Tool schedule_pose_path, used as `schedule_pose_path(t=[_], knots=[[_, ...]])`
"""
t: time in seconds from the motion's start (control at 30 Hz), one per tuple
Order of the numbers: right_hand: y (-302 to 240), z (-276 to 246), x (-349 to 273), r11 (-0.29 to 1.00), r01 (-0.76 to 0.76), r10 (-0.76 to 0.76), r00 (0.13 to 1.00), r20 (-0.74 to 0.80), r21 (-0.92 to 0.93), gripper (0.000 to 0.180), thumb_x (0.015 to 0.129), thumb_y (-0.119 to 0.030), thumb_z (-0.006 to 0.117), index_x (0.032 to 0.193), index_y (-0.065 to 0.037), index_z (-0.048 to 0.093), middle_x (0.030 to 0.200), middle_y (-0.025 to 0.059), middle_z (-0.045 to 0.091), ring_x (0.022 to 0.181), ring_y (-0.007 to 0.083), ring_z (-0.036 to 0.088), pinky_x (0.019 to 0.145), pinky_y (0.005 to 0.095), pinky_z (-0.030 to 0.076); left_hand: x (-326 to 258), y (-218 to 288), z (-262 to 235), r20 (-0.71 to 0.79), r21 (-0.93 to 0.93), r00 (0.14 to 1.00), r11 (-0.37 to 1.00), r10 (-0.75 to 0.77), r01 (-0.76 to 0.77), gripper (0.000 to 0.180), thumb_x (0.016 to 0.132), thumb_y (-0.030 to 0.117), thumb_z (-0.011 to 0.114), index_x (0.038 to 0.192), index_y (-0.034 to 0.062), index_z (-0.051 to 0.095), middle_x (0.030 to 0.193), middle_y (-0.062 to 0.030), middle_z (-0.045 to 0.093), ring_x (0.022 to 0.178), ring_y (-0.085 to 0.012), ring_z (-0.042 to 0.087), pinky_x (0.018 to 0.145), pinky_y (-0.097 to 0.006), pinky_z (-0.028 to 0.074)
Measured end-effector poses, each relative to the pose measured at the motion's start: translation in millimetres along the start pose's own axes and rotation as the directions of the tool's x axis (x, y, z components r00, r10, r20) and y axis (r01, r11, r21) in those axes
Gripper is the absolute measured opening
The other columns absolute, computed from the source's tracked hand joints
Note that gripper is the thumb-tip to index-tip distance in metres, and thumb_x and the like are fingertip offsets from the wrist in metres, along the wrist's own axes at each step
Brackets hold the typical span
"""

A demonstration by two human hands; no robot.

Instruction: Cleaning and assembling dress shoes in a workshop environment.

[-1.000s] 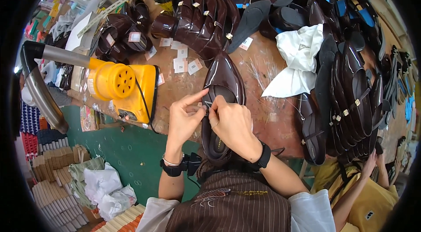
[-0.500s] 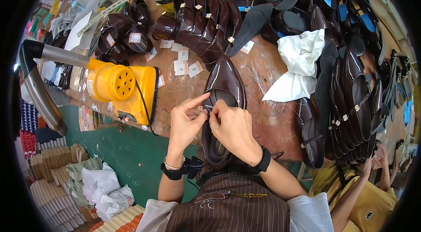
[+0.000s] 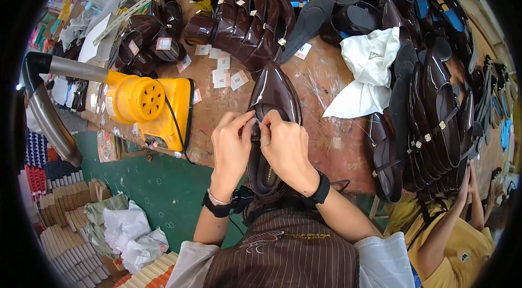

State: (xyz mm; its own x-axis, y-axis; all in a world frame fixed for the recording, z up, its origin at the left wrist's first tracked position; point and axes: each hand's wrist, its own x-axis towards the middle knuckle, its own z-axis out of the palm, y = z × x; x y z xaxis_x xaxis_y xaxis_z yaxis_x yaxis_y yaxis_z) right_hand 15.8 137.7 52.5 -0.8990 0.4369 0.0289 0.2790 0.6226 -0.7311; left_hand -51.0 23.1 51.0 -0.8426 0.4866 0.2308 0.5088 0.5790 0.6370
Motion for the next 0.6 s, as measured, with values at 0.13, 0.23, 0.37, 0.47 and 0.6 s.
schedule_pose_path(t=[0.13, 0.23, 0.37, 0.47, 0.6], knots=[[-0.4, -1.0, 1.8, 0.999, -0.042, 0.042, 0.999, 0.014, 0.014, 0.009, 0.087, -0.012, 0.063, 0.083, -0.005, 0.058, 0.066, 0.0183, 0.063, 0.062, 0.0386, 0.064, 0.055, 0.0474, 0.049, 3.6, 0.5, -1.2, 0.034, -0.23, 0.984, 0.957, -0.176, 0.179, 0.01, 0.081, -0.001, 0.07, 0.09, 0.0002, 0.074, 0.093, -0.0113, 0.058, 0.066, -0.0183, 0.063, 0.06, -0.028, 0.051], [-5.8, -7.9, 1.6, 1.0, 0.027, -0.027, 0.999, -0.033, -0.008, 0.009, 0.087, -0.012, 0.063, 0.084, -0.005, 0.059, 0.07, 0.017, 0.065, 0.064, 0.0376, 0.064, 0.056, 0.0469, 0.049, 2.2, 4.7, -3.0, 0.015, -0.25, 0.993, 0.961, -0.117, 0.117, 0.007, 0.082, 0.002, 0.069, 0.089, 0.0027, 0.07, 0.093, -0.0101, 0.057, 0.067, -0.0213, 0.063, 0.058, -0.03, 0.05], [-6.7, -39.5, -4.8, 0.981, 0.081, -0.074, 0.996, -0.049, 0.177, 0.009, 0.083, -0.01, 0.069, 0.084, -0.004, 0.062, 0.071, 0.0141, 0.066, 0.062, 0.0334, 0.065, 0.056, 0.042, 0.049, -3.3, 10.7, -4.1, -0.149, -0.177, 0.987, 0.981, 0.059, -0.086, 0.009, 0.084, -0.001, 0.066, 0.091, 0.0011, 0.064, 0.095, -0.0101, 0.059, 0.067, -0.0198, 0.062, 0.058, -0.029, 0.049], [4.8, -74.3, -5.6, 0.903, -0.088, -0.025, 0.966, 0.256, 0.421, 0.015, 0.081, -0.012, 0.074, 0.088, 0.0, 0.067, 0.069, 0.0085, 0.067, 0.061, 0.0153, 0.064, 0.058, 0.0306, 0.049, -6.0, 9.6, -5.7, -0.131, -0.3, 0.988, 0.947, 0.077, -0.114, 0.004, 0.09, 0.0, 0.061, 0.091, -0.001, 0.058, 0.095, -0.0114, 0.066, 0.073, -0.0155, 0.059, 0.069, -0.025, 0.047], [17.7, -95.5, 1.3, 0.607, -0.341, -0.093, 0.866, 0.491, 0.717, 0.017, 0.088, -0.008, 0.068, 0.1, 0.003, 0.07, 0.083, 0.0035, 0.069, 0.075, 0.0079, 0.061, 0.07, 0.0254, 0.05, -2.4, 0.8, -4.4, 0.078, -0.682, 0.978, 0.706, -0.192, 0.193, 0.007, 0.097, 0.006, 0.056, 0.096, 0.0002, 0.061, 0.086, -0.0033, 0.066, 0.072, -0.0058, 0.055, 0.065, -0.021, 0.045]])
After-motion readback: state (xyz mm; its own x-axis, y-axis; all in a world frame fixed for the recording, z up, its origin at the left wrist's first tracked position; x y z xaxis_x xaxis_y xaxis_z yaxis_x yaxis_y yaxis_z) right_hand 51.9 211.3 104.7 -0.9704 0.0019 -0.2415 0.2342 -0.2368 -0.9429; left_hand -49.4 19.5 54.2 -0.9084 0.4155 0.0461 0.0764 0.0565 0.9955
